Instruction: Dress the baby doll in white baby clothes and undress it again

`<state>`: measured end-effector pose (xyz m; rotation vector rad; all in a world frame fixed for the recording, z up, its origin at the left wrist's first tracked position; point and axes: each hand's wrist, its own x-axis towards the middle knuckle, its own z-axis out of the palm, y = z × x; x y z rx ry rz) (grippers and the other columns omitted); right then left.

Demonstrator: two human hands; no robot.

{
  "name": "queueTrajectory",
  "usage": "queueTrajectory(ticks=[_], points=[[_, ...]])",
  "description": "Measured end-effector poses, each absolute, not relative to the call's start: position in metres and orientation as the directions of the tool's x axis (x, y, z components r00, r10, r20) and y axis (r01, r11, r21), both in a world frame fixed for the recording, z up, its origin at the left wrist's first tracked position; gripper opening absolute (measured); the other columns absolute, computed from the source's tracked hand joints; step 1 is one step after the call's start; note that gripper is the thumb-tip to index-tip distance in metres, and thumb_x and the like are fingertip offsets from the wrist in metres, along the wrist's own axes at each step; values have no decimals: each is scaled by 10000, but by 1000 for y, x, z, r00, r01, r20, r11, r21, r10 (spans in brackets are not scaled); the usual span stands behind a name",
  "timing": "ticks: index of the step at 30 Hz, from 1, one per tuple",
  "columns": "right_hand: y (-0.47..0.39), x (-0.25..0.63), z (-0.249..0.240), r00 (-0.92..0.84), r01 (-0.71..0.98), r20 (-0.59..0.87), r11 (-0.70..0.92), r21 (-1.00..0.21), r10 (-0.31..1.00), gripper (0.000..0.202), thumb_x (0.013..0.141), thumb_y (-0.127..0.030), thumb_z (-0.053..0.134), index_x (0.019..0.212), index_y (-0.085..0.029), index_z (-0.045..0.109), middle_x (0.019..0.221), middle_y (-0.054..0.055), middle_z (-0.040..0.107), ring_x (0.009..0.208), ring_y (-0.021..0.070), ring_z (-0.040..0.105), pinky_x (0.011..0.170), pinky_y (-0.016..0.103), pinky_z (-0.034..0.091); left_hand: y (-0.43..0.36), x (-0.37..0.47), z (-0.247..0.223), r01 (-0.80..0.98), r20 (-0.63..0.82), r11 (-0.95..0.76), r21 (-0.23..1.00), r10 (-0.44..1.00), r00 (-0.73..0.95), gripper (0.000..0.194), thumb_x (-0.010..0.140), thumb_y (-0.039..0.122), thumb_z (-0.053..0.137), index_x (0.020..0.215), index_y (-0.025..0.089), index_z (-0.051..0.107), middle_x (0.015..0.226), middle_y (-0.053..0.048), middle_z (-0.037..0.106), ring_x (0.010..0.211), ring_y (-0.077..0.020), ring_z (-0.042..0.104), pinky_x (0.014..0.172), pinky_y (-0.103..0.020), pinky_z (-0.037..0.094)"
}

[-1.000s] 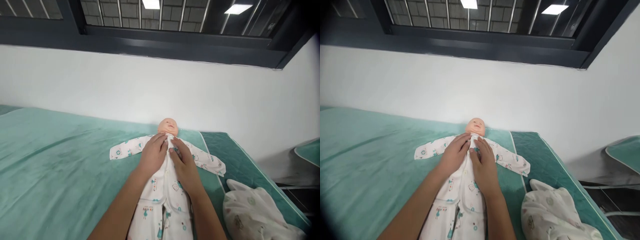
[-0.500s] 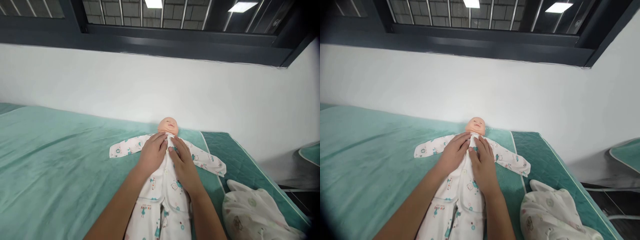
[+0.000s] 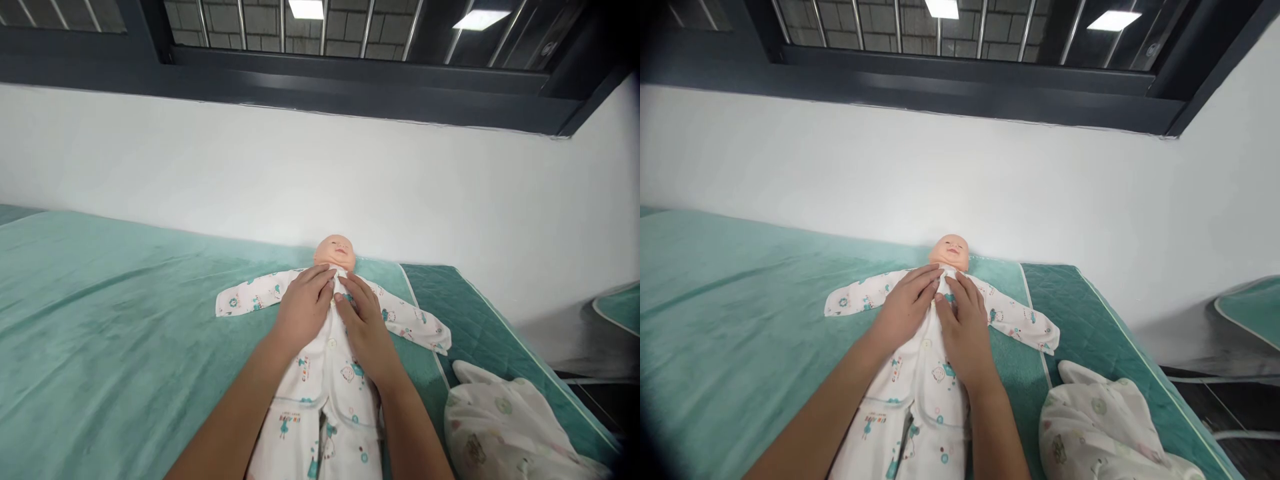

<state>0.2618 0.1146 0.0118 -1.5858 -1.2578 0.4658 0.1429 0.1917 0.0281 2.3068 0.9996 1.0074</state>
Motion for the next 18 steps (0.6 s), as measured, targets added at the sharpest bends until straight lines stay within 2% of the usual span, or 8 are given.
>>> queueTrajectory(ticks=[4, 13, 18], points=[[115, 262, 11, 381, 479, 248, 40, -877, 891, 444, 946, -462, 475, 1360, -320, 551, 1543, 14, 388, 1438, 252, 313, 1180, 496, 296, 191, 142, 28, 442, 441, -644, 625, 758, 480, 385, 1007, 311, 369, 1293, 258, 621, 1408, -24, 579, 1313, -200, 513, 1123, -403, 418], [116, 264, 12, 281, 615, 252, 28, -788, 926, 509, 985, -488, 368, 1457, -315, 448, 1574, 27, 327, 1465, 270, 237, 1182, 558, 254, 189, 140, 32, 463, 410, -630, 624, 768, 492, 399, 1005, 284, 354, 1313, 253, 606, 1431, -31, 556, 1326, -202, 501, 1119, -405, 424], [117, 260, 14, 330, 594, 297, 47, -803, 896, 455, 967, -440, 417, 1395, -316, 510, 1514, 34, 415, 1424, 271, 309, 1163, 540, 293, 189, 140, 30, 456, 419, -639, 619, 760, 496, 401, 1011, 289, 343, 1315, 259, 602, 1422, -24, 561, 1318, -192, 500, 1122, -397, 417]])
